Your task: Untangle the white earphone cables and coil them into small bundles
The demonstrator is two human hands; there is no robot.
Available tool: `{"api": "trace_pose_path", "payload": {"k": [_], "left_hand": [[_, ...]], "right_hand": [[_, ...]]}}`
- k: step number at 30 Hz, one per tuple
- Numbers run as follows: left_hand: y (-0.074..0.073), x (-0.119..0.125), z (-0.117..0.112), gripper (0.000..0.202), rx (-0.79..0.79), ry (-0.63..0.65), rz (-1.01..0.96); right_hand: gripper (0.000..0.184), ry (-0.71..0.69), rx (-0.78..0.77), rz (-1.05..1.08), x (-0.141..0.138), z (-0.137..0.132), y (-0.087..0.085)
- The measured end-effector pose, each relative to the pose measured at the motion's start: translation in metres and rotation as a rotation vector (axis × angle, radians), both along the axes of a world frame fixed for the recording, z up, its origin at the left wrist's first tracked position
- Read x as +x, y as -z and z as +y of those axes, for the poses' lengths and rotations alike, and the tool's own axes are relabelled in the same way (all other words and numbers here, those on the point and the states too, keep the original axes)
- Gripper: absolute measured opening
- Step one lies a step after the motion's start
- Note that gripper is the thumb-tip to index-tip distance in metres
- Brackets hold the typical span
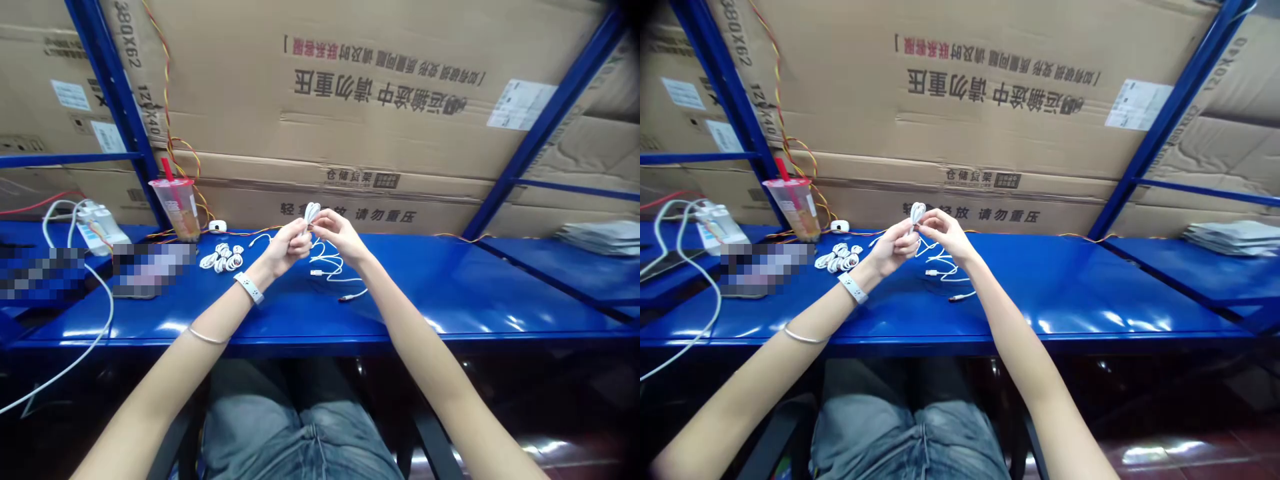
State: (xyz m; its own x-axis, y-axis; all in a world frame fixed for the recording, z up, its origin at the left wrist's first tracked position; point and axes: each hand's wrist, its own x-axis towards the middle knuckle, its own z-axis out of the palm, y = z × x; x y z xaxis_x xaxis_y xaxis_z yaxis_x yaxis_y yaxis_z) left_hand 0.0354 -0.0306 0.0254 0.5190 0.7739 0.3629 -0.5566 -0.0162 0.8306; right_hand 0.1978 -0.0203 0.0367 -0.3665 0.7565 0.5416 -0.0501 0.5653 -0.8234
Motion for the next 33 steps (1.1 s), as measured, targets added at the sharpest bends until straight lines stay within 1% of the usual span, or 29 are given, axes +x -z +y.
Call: {"api": "trace_pose_path", "payload": {"k": [4, 10, 18, 22, 26, 30, 33], "left_hand": [[0.000, -0.002, 0.000, 0.016, -0.043, 0.037, 0.020], [0.001, -0.004, 0.001, 0.015, 0.000, 0.092, 0.031], [0.001, 0.000, -0.002, 0.021, 0.027, 0.097, 0.094], [0.001, 0.001, -0.004, 0.024, 0.075, 0.065, 0.104], [-0.002, 0.002, -0.008, 0.026, 0.112, 0.037, 0.150], [-0.005, 0.001, -0.011, 0.028, 0.170, 0.016, 0.204], [-0.008, 0.001, -0.012, 0.026, 0.224, 0.009, 0.251]], "right_hand": [[0.036, -0.056, -0.024, -0.004, 0.002, -0.002, -0.002], [0.034, -0.118, -0.014, 0.011, 0.002, -0.006, -0.005], [0.034, -0.066, 0.032, -0.021, 0.000, -0.008, -0.006], [0.035, -0.062, 0.014, 0.021, -0.001, -0.006, -0.003], [0.034, -0.092, -0.008, 0.073, -0.001, -0.003, 0.000], [0.029, -0.123, 0.014, 0.121, 0.000, -0.001, 0.001], [0.028, -0.107, 0.031, 0.118, 0.002, 0.001, 0.001]]}}
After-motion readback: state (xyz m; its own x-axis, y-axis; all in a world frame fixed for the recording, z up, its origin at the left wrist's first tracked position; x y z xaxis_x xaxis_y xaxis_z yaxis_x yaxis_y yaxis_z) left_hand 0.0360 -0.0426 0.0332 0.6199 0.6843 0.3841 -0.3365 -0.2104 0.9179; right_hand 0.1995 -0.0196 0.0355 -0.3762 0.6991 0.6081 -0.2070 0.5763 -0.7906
